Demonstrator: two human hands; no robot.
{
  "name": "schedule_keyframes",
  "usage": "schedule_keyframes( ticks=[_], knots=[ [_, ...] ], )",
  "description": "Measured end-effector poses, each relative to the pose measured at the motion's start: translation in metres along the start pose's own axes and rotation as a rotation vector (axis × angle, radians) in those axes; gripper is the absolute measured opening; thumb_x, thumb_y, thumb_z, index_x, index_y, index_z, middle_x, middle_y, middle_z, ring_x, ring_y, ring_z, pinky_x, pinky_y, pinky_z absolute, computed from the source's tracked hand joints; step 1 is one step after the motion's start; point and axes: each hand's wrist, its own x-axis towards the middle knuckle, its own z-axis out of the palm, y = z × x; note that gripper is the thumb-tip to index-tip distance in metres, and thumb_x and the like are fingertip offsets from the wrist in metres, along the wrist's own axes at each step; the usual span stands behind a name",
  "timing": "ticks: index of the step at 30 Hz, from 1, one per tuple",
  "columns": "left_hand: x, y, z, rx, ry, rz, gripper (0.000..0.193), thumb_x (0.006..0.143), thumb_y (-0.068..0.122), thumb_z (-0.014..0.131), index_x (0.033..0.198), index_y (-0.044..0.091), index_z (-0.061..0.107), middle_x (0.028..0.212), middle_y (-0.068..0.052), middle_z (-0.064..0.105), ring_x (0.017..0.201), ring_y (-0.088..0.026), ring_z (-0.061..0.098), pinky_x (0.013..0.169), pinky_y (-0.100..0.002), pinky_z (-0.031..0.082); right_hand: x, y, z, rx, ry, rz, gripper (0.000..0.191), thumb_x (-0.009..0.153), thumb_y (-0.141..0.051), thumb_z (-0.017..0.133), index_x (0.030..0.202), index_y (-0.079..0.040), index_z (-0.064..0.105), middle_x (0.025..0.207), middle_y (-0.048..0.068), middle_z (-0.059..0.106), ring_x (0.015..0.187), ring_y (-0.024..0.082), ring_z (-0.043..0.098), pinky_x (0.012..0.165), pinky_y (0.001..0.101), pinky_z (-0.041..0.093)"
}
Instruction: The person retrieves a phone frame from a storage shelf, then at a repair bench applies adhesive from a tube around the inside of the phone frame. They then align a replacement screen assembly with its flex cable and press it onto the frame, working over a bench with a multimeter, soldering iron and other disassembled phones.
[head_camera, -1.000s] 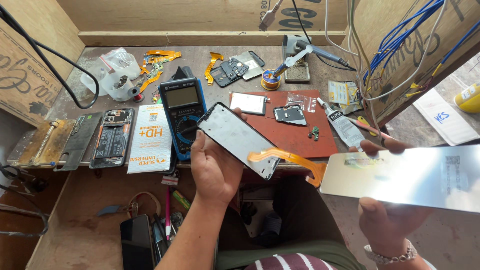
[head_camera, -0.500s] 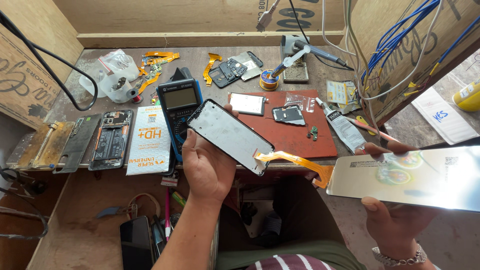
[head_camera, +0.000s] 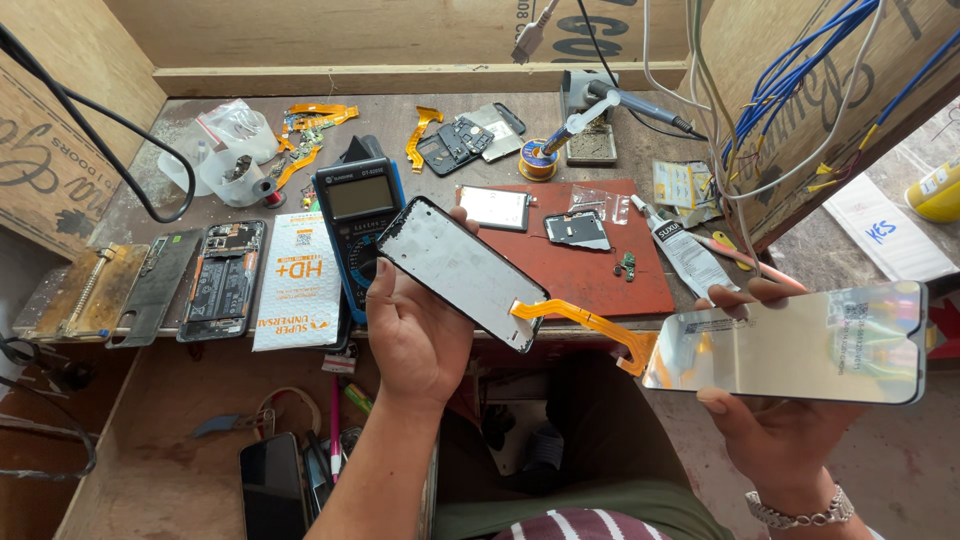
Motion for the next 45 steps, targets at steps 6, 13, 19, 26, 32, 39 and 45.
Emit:
schedule_keyframes(
  ticks=[6,13,19,26,32,39,45],
  knots=[
    [-0.004,-0.008,-0.004,0.077,-0.081,0.037,0.059,0.107,0.043,0.042,0.154,0.008,0.036,0.158,-0.019,0.045,0.148,-0.029,0.044,0.123,-0.047,0.036,0.002,-0.005,0.003,0.024,-0.055,0.054,0.093,0.089,-0.020,0.083,0.161,-0.005,0.026,0.146,0.013,0.043,0.138,0.032,0.053,0.117,0.0523,0.049],
    [-0.010,-0.014,-0.004,0.168,-0.220,0.075,0.056,0.108,0.033,0.054,0.155,0.017,0.029,0.162,-0.020,0.041,0.152,-0.028,0.041,0.123,-0.046,0.038,0.009,0.001,0.011,-0.034,-0.084,-0.031,0.095,0.090,-0.021,0.084,0.154,-0.016,0.013,0.150,0.017,0.042,0.139,0.031,0.052,0.122,0.0521,0.048],
    [-0.013,-0.019,-0.001,0.239,-0.255,0.070,0.058,0.107,0.034,0.057,0.154,0.018,0.027,0.162,-0.020,0.040,0.153,-0.028,0.040,0.124,-0.046,0.039,0.015,-0.002,0.017,-0.093,-0.108,0.084,0.096,0.080,-0.020,0.086,0.145,-0.019,0.016,0.149,0.021,0.036,0.136,0.036,0.056,0.114,0.0518,0.052],
    [-0.014,-0.026,0.004,0.209,-0.235,0.034,0.055,0.108,0.033,0.055,0.154,0.017,0.029,0.160,-0.019,0.042,0.150,-0.027,0.042,0.122,-0.046,0.040,0.028,-0.003,0.026,-0.071,-0.188,0.051,0.089,0.087,-0.012,0.082,0.147,-0.021,0.017,0.153,0.024,0.043,0.139,0.034,0.058,0.117,0.0490,0.055],
    [-0.016,-0.032,0.010,0.157,-0.196,-0.043,0.051,0.108,0.031,0.053,0.151,0.018,0.028,0.157,-0.016,0.042,0.150,-0.025,0.042,0.121,-0.045,0.042,0.041,0.003,0.041,-0.105,-0.316,0.030,0.090,0.084,-0.006,0.082,0.147,-0.018,0.019,0.152,0.025,0.047,0.139,0.034,0.060,0.105,0.0453,0.059],
    [-0.016,-0.038,0.008,0.217,-0.207,-0.039,0.051,0.108,0.030,0.052,0.151,0.018,0.028,0.159,-0.016,0.042,0.153,-0.025,0.038,0.127,-0.045,0.033,0.045,0.008,0.049,-0.090,-0.393,0.028,0.090,0.083,-0.003,0.084,0.147,-0.017,0.022,0.152,0.025,0.048,0.140,0.034,0.059,0.113,0.0451,0.054],
    [-0.013,-0.055,0.005,0.176,-0.145,0.012,0.053,0.107,0.033,0.047,0.153,0.012,0.031,0.153,-0.017,0.045,0.148,-0.028,0.042,0.126,-0.045,0.034,0.047,0.009,0.057,-0.087,-0.372,0.073,0.089,0.083,-0.005,0.085,0.146,-0.013,0.023,0.150,0.024,0.050,0.137,0.032,0.060,0.112,0.0440,0.054]
  ],
)
